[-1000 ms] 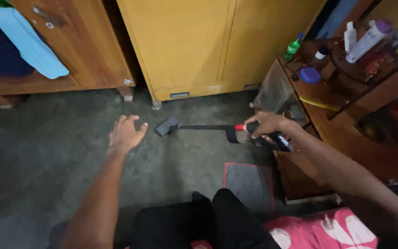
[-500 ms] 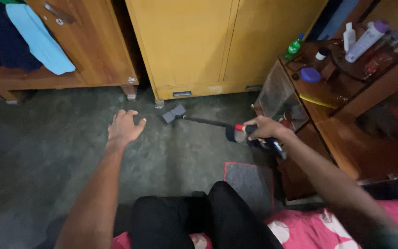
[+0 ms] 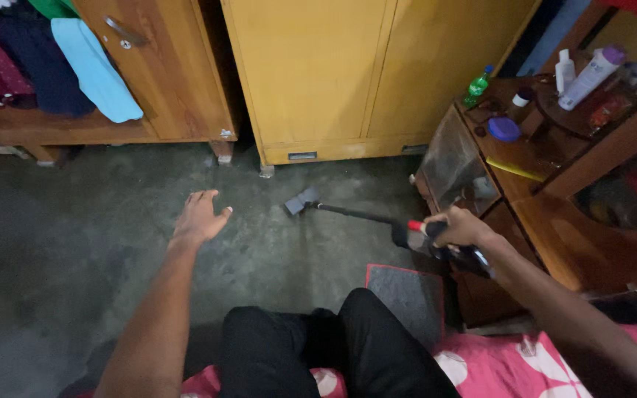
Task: The person vacuums the floor of a room by moving the vacuum head along the edges of a bed, around furniture, and across open floor spaces.
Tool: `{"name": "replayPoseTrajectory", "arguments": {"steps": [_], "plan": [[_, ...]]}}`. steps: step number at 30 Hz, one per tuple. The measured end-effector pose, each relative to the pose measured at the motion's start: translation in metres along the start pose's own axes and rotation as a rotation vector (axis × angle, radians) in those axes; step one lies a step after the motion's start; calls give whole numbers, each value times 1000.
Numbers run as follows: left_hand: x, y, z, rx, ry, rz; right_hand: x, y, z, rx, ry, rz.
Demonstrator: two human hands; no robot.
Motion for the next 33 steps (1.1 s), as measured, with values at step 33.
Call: {"name": "replayPoseTrajectory", "arguments": {"steps": [33], "plan": [[-23,35,-49,-21,89,0,60,40,-19,266,-192,-137]]}}
Point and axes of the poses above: each hand's wrist, its own x-axis towards the middle knuckle, its own y-axis out of the palm, z = x × y, the point moved 8 cm from there along x, towards the middle knuckle, and after that the axes turned 15 degrees about y, right-handed, at the moved point
